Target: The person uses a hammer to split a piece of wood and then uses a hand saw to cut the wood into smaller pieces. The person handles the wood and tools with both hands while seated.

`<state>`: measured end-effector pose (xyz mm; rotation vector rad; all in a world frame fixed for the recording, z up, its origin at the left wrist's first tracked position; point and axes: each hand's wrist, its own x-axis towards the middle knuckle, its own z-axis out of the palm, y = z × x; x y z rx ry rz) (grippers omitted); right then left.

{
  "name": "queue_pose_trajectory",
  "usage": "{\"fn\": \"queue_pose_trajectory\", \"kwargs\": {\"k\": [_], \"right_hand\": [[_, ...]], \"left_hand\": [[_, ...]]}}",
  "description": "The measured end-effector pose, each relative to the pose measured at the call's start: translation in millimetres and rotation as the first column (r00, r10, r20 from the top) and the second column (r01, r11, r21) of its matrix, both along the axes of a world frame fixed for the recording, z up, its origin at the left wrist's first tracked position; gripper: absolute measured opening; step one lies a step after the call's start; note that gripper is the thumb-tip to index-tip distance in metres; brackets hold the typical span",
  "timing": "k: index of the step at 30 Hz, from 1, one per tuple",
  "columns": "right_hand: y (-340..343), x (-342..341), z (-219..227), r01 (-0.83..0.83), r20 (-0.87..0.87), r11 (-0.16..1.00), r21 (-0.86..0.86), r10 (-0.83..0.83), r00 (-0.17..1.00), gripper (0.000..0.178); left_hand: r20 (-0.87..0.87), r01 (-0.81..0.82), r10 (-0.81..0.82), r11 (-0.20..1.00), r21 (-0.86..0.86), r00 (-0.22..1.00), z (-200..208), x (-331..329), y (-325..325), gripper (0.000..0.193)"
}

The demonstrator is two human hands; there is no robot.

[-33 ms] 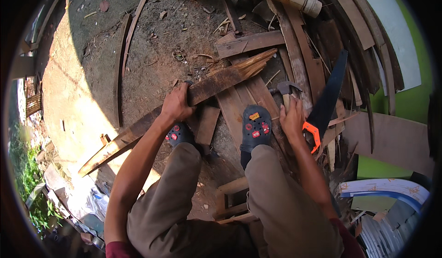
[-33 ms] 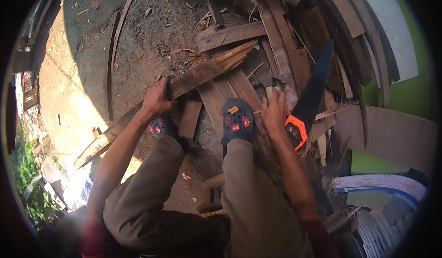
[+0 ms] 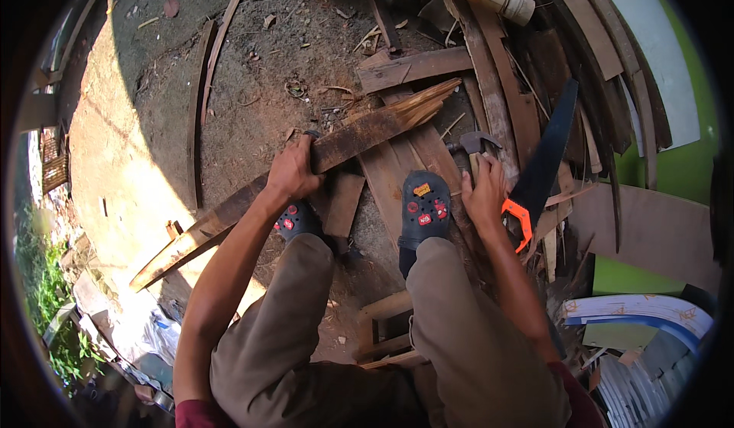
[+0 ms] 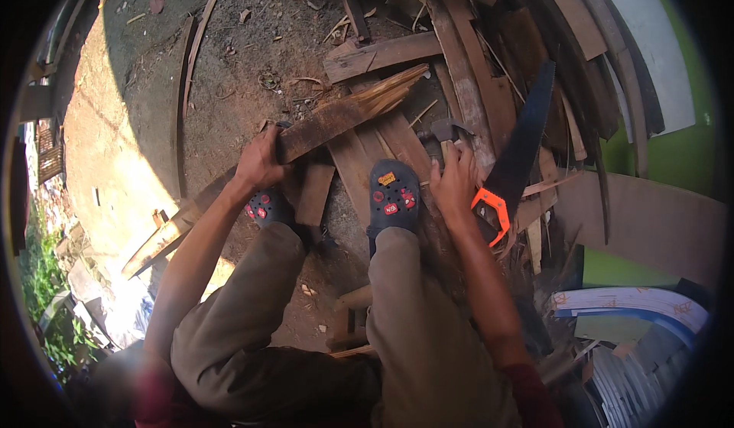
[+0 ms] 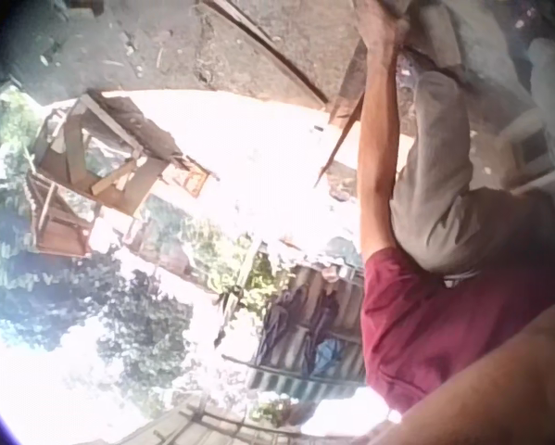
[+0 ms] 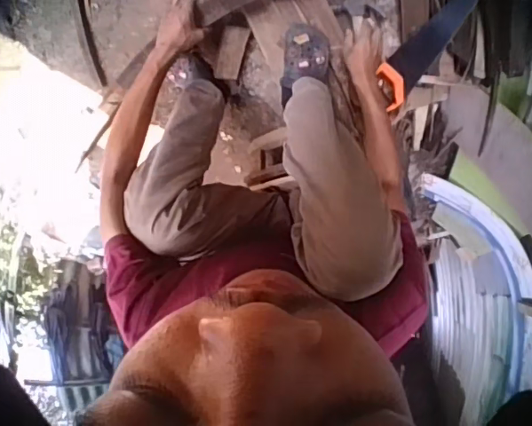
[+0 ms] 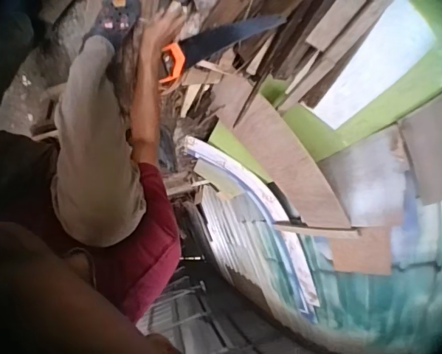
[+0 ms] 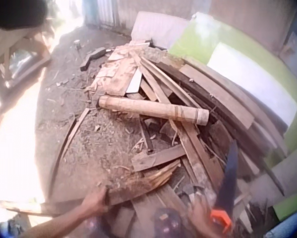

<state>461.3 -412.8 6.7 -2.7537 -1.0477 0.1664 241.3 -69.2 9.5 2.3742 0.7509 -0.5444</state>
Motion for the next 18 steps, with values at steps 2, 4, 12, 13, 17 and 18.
{"fn": "queue_pose_trajectory", "kwargs": {"k": [2, 4, 12, 13, 17, 18], "right_hand": [[21.3, -1.6, 12.2, -0.008, -0.128, 0.982, 0.186, 0.032, 0.991, 0.034], [36.7, 4.4, 17.9, 0.036, -0.291, 0.945, 0.326, 0.065, 0.954, 0.030], [122.4, -17.7, 41.1, 0.122, -0.715, 0.912, 0.391, 0.217, 0.665, 0.020], [132.1, -26.3, 39.9, 0.011, -0.809, 0.956, 0.292, 0.241, 0.537, 0.028], [150.7, -89.2, -30.3, -0.784, -0.072, 0.569, 0.248, 0.818, 0.571, 0.042], [150.2, -97.7, -48.2, -0.818, -0.056, 0.527, 0.229, 0.846, 0.530, 0.041]], "left_hand": [[-0.001, -0.023, 0.023, 1.000, -0.010, 1.000, 0.4, -4.6, -0.6, 0.080], [0.072, -0.054, 0.056, 0.998, -0.038, 0.996, 10.7, -1.2, -1.0, 0.078], [0.127, -0.131, 0.135, 0.991, -0.041, 0.983, 39.7, 3.1, 23.0, 0.078], [0.124, -0.138, 0.144, 0.989, -0.057, 0.982, 42.7, 7.7, 25.9, 0.080], [0.160, -0.136, 0.148, 0.987, -0.082, 0.976, 51.5, 13.0, 34.5, 0.081], [0.165, -0.129, 0.140, 0.989, -0.078, 0.976, 52.8, 15.5, 35.4, 0.080]]}}
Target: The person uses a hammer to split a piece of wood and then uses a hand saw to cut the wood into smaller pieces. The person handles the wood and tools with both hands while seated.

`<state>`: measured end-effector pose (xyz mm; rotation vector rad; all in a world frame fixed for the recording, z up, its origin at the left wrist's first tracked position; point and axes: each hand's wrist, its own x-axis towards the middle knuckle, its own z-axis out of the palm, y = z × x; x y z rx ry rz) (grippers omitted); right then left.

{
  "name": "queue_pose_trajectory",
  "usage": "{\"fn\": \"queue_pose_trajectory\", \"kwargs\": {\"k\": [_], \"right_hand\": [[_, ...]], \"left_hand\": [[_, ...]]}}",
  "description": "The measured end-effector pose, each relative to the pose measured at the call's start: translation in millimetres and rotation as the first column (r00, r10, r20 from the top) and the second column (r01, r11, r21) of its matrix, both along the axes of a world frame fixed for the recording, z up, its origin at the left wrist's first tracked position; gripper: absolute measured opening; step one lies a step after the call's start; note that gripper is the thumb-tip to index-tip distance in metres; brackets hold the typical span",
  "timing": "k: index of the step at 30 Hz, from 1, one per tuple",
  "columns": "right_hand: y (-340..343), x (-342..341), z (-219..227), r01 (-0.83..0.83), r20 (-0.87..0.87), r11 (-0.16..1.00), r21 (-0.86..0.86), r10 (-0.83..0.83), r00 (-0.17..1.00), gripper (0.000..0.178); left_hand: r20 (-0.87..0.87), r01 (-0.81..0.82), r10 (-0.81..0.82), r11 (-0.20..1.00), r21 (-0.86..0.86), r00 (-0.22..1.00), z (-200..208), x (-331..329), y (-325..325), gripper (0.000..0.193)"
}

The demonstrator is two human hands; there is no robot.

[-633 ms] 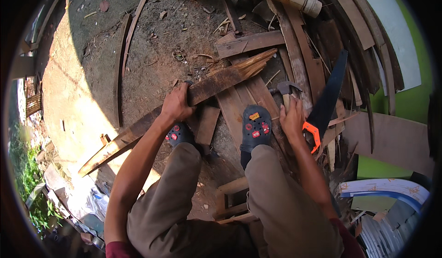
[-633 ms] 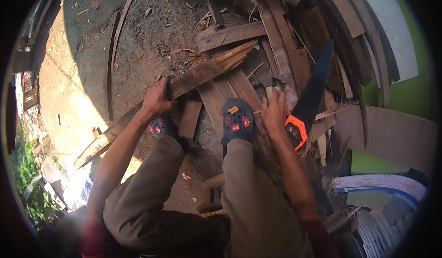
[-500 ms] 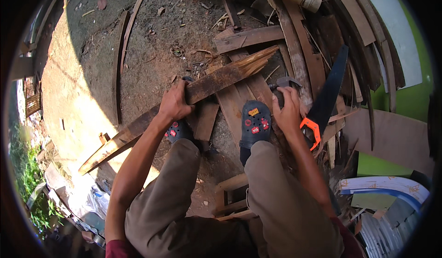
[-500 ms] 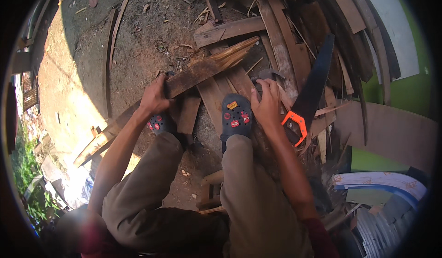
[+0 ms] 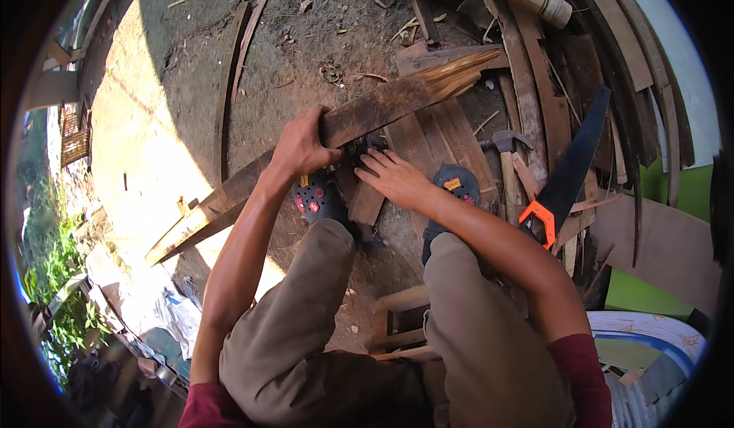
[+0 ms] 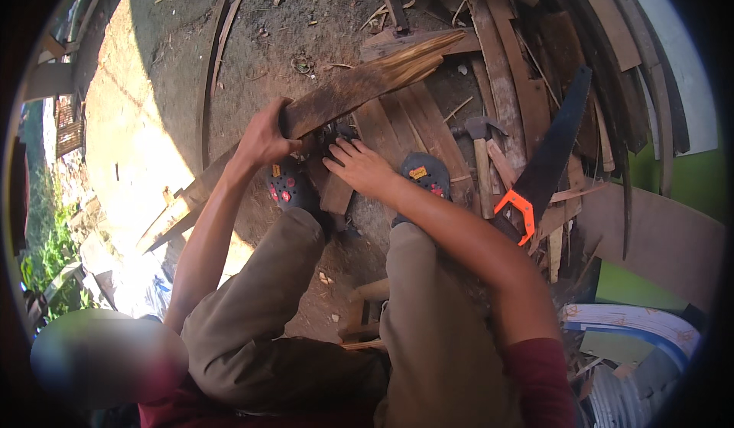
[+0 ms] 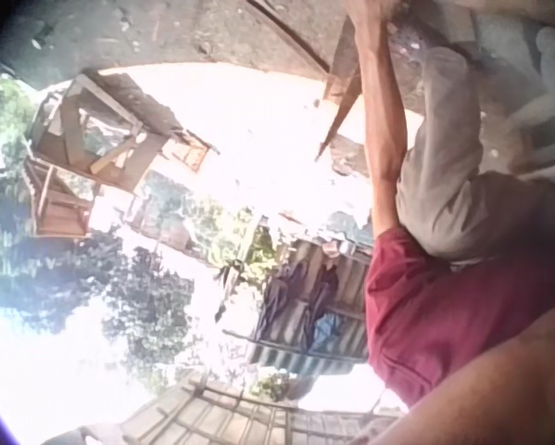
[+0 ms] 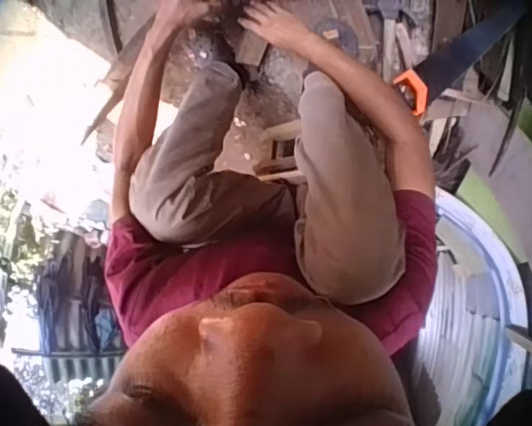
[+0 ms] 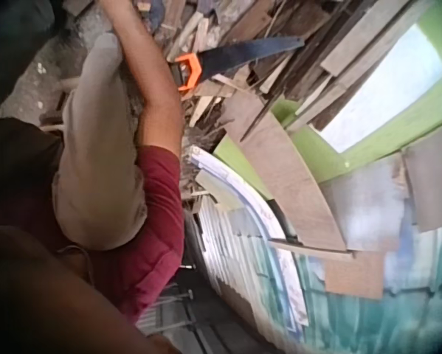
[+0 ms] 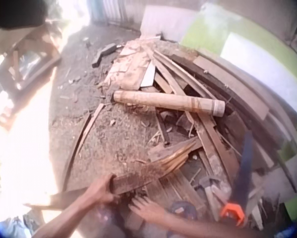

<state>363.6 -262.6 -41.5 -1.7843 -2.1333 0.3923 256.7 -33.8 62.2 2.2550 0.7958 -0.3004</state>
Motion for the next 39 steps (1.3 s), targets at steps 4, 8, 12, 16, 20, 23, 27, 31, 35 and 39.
{"fn": "queue_pose_trajectory", "kwargs": {"k": [4, 8, 12, 16, 20, 23, 27, 31, 35, 39], "right_hand": [[8.0, -0.2, -14.7, -0.130, 0.058, 0.990, -0.054, 0.133, 0.989, 0.039], [-4.3, 13.5, 36.9, 0.036, -0.142, 0.981, -0.193, -0.064, 0.988, 0.048], [-21.0, 38.4, 86.2, 0.431, -0.264, 0.720, -0.544, -0.634, 0.727, 0.073], [-9.4, 65.3, 73.8, 0.707, -0.252, 0.510, -0.490, -0.859, 0.445, 0.079], [11.2, 84.6, 69.3, 0.811, -0.213, 0.477, -0.338, -0.878, 0.428, 0.086], [14.6, 84.8, 64.9, 0.751, -0.190, 0.532, -0.391, -0.845, 0.500, 0.090], [1.1, 68.8, 48.1, 0.742, -0.265, 0.561, -0.367, -0.828, 0.495, 0.091], [-16.3, 69.2, 43.5, 0.752, -0.323, 0.574, -0.326, -0.815, 0.482, 0.079], [-38.9, 76.7, 57.8, 0.791, -0.404, 0.549, -0.271, -0.810, 0.424, 0.054], [-66.1, 81.9, 73.5, 0.792, -0.411, 0.505, -0.342, -0.839, 0.358, 0.042]], "left_hand": [[0.032, -0.010, 0.010, 1.000, 0.017, 0.999, 11.8, -6.0, 6.5, 0.077], [0.039, -0.098, 0.098, 0.995, -0.015, 0.994, 44.1, 0.0, 31.0, 0.077], [0.070, -0.161, 0.160, 0.987, 0.014, 0.985, 61.7, 5.5, 46.4, 0.077], [0.052, -0.152, 0.150, 0.988, 0.033, 0.987, 50.4, 6.3, 30.7, 0.077], [0.062, -0.141, 0.138, 0.989, 0.038, 0.988, 29.4, 6.9, 6.4, 0.073], [0.098, -0.100, 0.089, 0.989, 0.111, 0.991, -0.6, 1.0, 2.5, 0.068], [-0.052, 0.026, -0.010, 0.946, 0.323, 0.999, -35.2, 7.4, -10.1, 0.069], [-0.061, 0.053, -0.033, 0.935, 0.351, 0.998, -40.8, 5.2, -8.6, 0.074], [0.071, 0.007, -0.026, 0.967, 0.253, 0.997, -37.2, -7.7, -5.6, 0.080], [0.030, -0.014, 0.006, 0.962, 0.271, 1.000, -15.8, -4.9, -16.2, 0.082]]}}
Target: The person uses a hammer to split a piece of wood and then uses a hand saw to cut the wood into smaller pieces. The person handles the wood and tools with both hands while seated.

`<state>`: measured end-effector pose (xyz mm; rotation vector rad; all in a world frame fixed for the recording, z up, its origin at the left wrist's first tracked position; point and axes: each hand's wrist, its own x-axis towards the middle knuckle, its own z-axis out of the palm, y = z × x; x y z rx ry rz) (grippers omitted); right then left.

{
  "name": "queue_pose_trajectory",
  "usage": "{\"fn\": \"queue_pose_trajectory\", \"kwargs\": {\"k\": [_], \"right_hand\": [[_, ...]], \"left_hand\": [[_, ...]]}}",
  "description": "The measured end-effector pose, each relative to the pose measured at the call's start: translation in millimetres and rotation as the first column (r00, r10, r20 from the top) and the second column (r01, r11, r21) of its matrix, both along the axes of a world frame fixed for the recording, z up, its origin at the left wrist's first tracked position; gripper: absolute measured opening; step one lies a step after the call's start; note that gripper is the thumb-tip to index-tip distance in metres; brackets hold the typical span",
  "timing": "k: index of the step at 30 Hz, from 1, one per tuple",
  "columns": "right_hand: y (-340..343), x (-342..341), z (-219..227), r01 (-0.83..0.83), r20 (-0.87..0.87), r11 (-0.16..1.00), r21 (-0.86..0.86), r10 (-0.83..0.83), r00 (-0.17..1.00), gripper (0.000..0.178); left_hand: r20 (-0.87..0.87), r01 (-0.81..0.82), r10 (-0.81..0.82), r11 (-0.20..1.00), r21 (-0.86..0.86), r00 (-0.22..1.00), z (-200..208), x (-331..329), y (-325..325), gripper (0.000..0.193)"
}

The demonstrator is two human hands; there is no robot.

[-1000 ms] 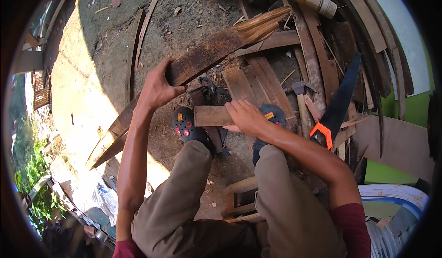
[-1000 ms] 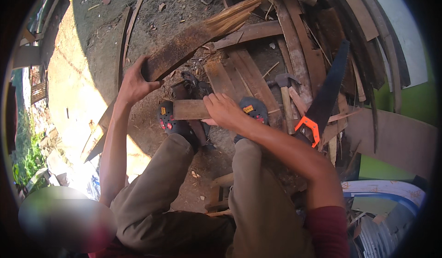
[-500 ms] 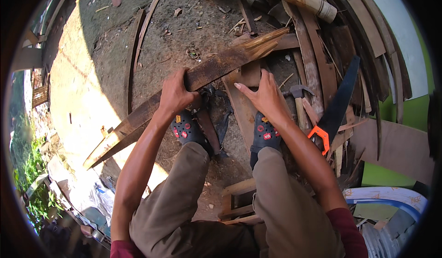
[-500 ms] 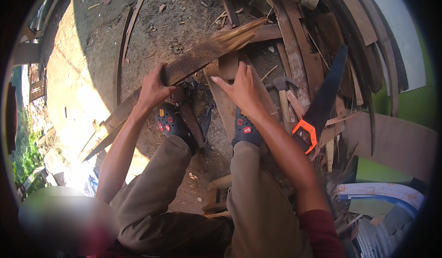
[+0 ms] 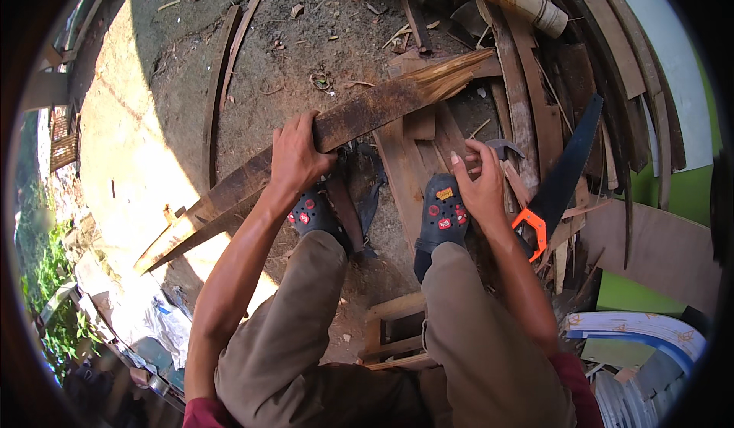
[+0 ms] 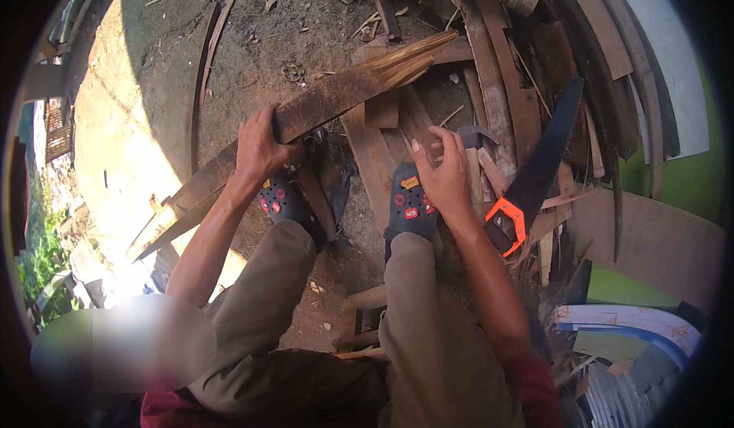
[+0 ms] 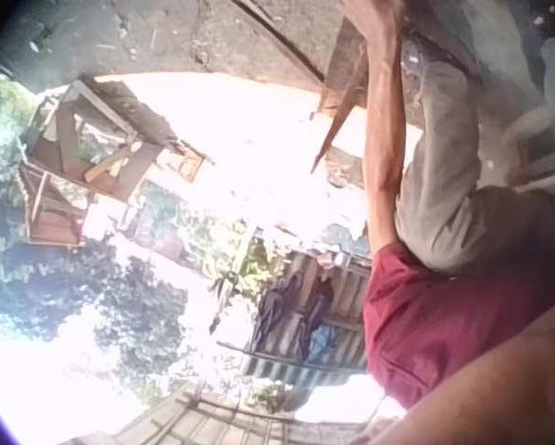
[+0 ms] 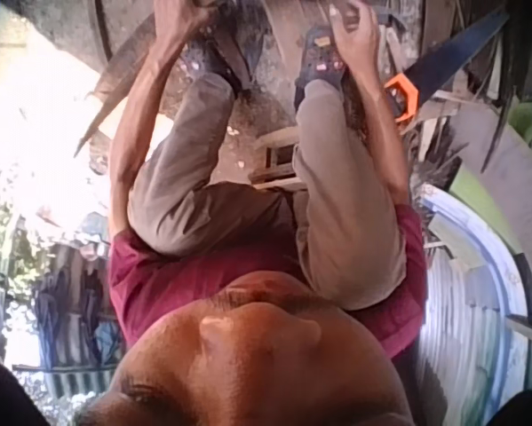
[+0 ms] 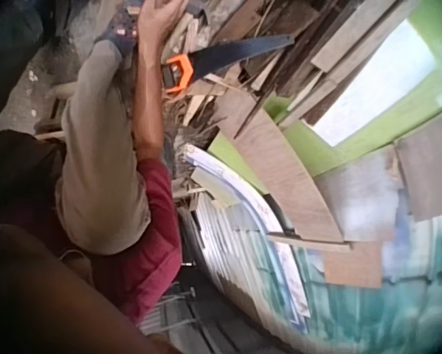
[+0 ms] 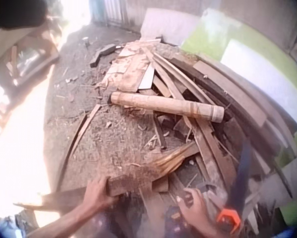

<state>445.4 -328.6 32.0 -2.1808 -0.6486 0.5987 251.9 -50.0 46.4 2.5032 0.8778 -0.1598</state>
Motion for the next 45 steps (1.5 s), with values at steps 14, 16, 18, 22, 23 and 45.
{"fn": "queue_pose_trajectory", "kwargs": {"k": [14, 16, 18, 22, 23, 45], "right_hand": [[-102.9, 0.7, 27.4, 0.168, 0.446, 0.983, -0.077, -0.117, 0.887, 0.013], [-129.3, -9.1, 29.6, 0.204, 0.477, 0.968, -0.144, -0.113, 0.872, 0.017], [-183.0, -15.5, 6.3, 0.165, 0.279, 0.951, -0.260, -0.090, 0.956, 0.022], [-206.1, -28.8, 5.3, 0.195, 0.347, 0.906, -0.375, -0.058, 0.936, 0.032], [-206.2, -29.8, 6.3, 0.242, 0.395, 0.886, -0.395, -0.074, 0.916, 0.034], [-111.1, -27.3, 103.2, -0.111, 0.357, 0.950, 0.292, -0.001, 0.934, 0.026]], "left_hand": [[-0.111, 0.131, -0.107, 0.962, 0.240, 0.988, -32.6, -0.9, -9.6, 0.077], [-0.086, 0.140, -0.121, 0.955, 0.261, 0.989, -32.0, -0.5, -11.5, 0.077], [-0.066, 0.147, -0.134, 0.952, 0.270, 0.989, -33.9, 3.1, -9.6, 0.077], [-0.060, 0.122, -0.110, 0.958, 0.260, 0.992, -36.6, -2.6, -9.0, 0.076], [-0.058, 0.117, -0.106, 0.959, 0.258, 0.993, -37.4, -4.9, -8.5, 0.076], [-0.090, -0.425, 0.434, 0.899, 0.105, 0.896, -30.1, 41.9, -10.5, 0.063]]}}
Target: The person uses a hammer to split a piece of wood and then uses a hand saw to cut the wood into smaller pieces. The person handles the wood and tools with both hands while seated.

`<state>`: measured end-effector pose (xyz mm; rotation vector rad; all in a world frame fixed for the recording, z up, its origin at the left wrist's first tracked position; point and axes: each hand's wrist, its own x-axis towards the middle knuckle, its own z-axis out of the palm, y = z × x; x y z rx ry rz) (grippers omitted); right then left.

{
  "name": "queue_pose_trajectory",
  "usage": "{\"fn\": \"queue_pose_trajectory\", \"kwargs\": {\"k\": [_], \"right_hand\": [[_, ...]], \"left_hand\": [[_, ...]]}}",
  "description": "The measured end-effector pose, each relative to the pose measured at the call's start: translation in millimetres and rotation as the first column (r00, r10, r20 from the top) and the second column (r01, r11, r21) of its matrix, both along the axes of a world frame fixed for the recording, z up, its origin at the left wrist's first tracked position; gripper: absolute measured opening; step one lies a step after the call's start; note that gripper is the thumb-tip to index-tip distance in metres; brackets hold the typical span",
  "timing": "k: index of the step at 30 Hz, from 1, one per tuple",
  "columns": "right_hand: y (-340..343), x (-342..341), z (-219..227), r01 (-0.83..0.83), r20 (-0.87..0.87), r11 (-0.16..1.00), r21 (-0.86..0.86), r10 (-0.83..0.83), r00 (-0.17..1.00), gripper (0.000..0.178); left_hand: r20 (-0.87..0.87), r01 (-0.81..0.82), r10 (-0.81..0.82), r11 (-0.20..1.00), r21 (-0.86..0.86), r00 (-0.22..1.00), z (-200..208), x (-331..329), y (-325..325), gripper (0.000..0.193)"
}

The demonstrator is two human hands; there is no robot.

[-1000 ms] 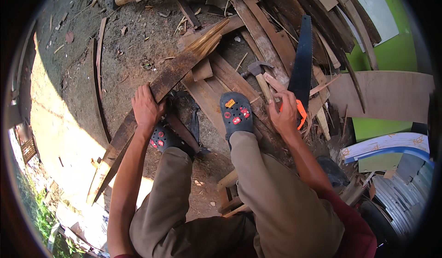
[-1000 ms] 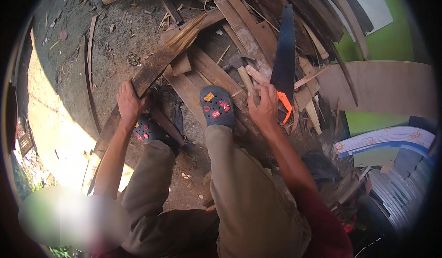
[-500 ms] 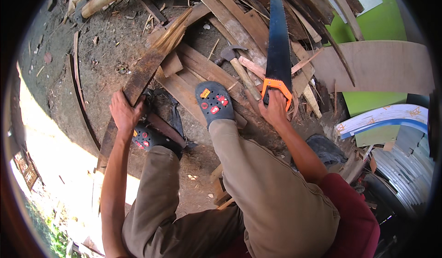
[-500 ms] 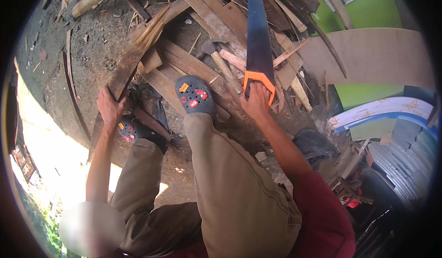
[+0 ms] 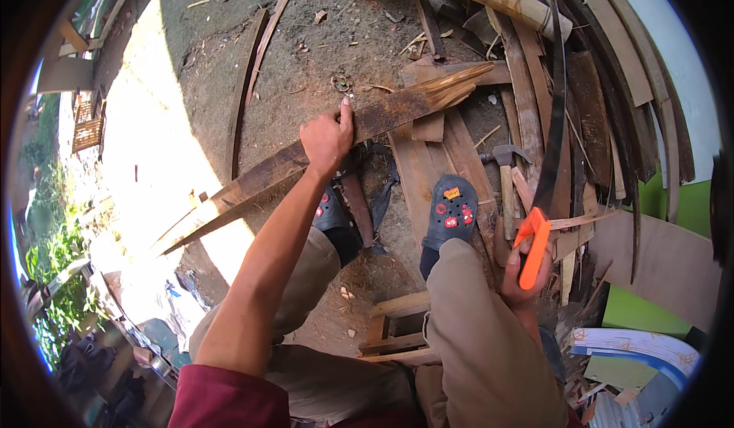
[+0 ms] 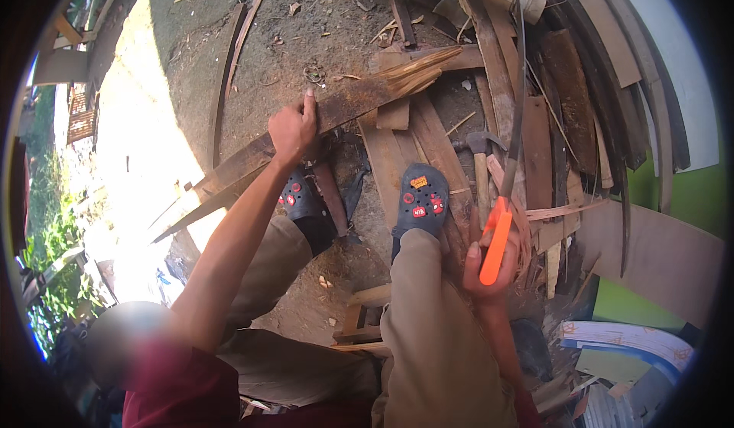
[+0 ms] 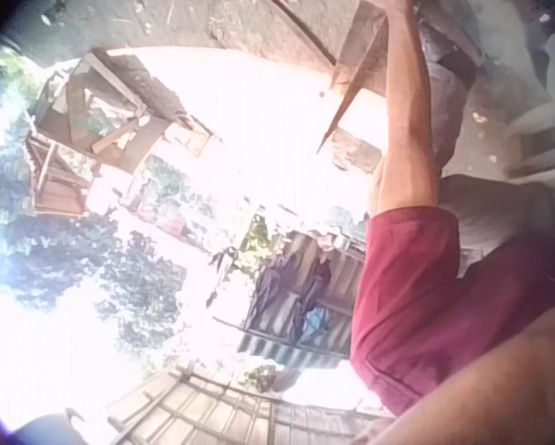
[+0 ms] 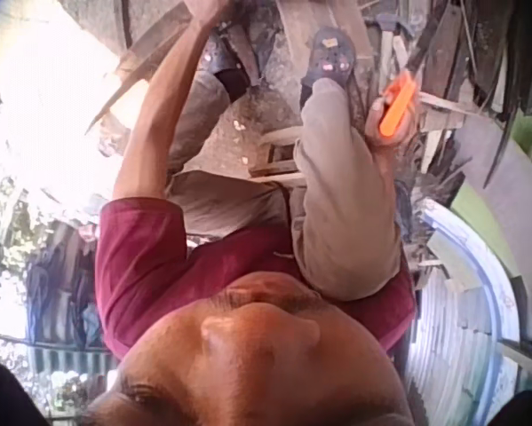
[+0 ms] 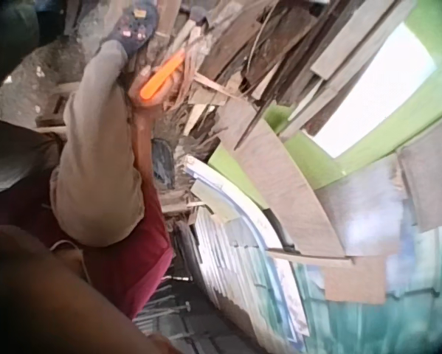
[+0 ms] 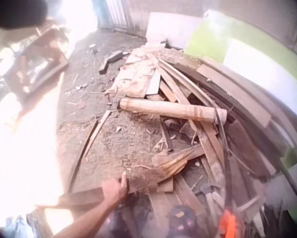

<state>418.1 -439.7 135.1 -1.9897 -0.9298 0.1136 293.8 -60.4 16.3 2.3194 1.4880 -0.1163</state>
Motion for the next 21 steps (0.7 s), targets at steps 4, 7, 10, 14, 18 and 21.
{"fn": "queue_pose_trajectory", "kwargs": {"k": [4, 7, 10, 14, 18, 21], "right_hand": [[58.7, -9.1, -20.2, -0.094, -0.393, 0.985, 0.144, 0.144, 0.908, 0.039], [113.0, -13.2, -11.7, -0.157, -0.447, 0.984, 0.086, 0.179, 0.876, 0.039], [143.4, -32.8, -5.4, -0.191, -0.475, 0.982, -0.006, 0.165, 0.864, 0.034], [144.8, -37.9, -19.8, -0.225, -0.373, 0.973, 0.059, 0.230, 0.899, 0.037], [140.7, -37.9, 5.4, -0.371, -0.626, 0.929, 0.018, 0.299, 0.720, 0.041], [137.6, -37.3, 11.5, -0.430, -0.557, 0.903, 0.014, 0.364, 0.746, 0.044]], "left_hand": [[0.011, -0.046, 0.046, 0.998, 0.048, 0.999, -5.1, -2.6, -1.4, 0.060], [0.005, -0.066, 0.066, 0.997, 0.029, 0.998, -5.5, -2.3, -2.4, 0.056], [-0.014, -0.066, 0.067, 0.998, 0.007, 0.998, -2.0, 0.9, -2.3, 0.057], [0.026, -0.086, 0.085, 0.996, 0.032, 0.996, -0.6, -0.1, -4.2, 0.058], [0.033, -0.085, 0.084, 0.996, 0.033, 0.996, -0.3, -1.9, -2.8, 0.058], [-0.015, -0.080, 0.080, 0.997, 0.016, 0.997, 2.6, 0.7, -1.6, 0.059]]}}
